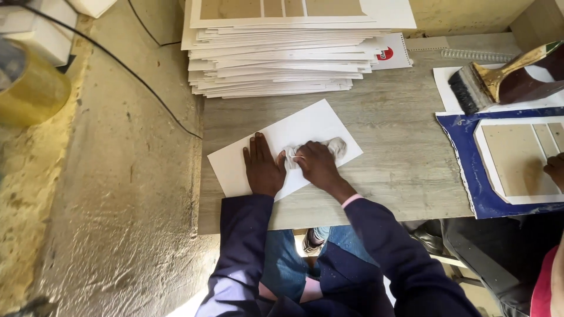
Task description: Manually folding and pressing cardboard templates to assemble folders.
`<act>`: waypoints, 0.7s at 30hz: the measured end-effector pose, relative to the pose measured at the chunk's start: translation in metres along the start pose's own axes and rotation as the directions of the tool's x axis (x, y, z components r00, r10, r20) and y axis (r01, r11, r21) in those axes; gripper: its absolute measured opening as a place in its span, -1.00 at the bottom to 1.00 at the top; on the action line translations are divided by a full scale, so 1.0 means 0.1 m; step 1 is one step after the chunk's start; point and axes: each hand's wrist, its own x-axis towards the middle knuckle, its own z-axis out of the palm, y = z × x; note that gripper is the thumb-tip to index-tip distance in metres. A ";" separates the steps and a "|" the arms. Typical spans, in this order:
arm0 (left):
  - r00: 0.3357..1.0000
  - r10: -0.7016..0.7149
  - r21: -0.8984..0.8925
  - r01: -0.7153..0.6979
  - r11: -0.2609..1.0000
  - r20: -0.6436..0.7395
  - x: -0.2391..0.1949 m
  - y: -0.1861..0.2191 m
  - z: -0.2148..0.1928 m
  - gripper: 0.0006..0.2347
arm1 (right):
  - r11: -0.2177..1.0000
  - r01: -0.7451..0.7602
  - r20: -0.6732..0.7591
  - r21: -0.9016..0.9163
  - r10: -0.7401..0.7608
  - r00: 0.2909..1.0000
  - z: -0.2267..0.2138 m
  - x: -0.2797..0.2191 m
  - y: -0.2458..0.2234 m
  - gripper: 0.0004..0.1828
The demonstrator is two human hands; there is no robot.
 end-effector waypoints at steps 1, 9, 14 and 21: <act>1.000 0.004 0.013 -0.004 1.000 0.001 -0.01 0.02 -0.01 -0.32 | 0.996 0.023 0.013 -0.084 -0.022 1.000 0.07 0.03 0.03 -0.71; 0.992 -0.032 -0.026 0.035 0.999 0.122 0.02 0.02 -0.13 -0.32 | 0.854 -0.368 -0.189 -0.368 0.319 0.929 -0.38 0.57 1.07 -0.69; 0.997 -0.026 0.008 0.026 1.000 0.073 0.03 -0.02 -0.07 -0.32 | 0.879 -0.369 -0.008 -0.304 0.384 0.923 -0.41 0.54 0.73 -0.54; 0.999 -0.025 0.011 0.025 1.000 0.042 0.06 0.08 -0.03 -0.31 | 0.953 -0.171 -0.041 -0.251 0.166 0.985 -0.53 0.45 0.70 -0.78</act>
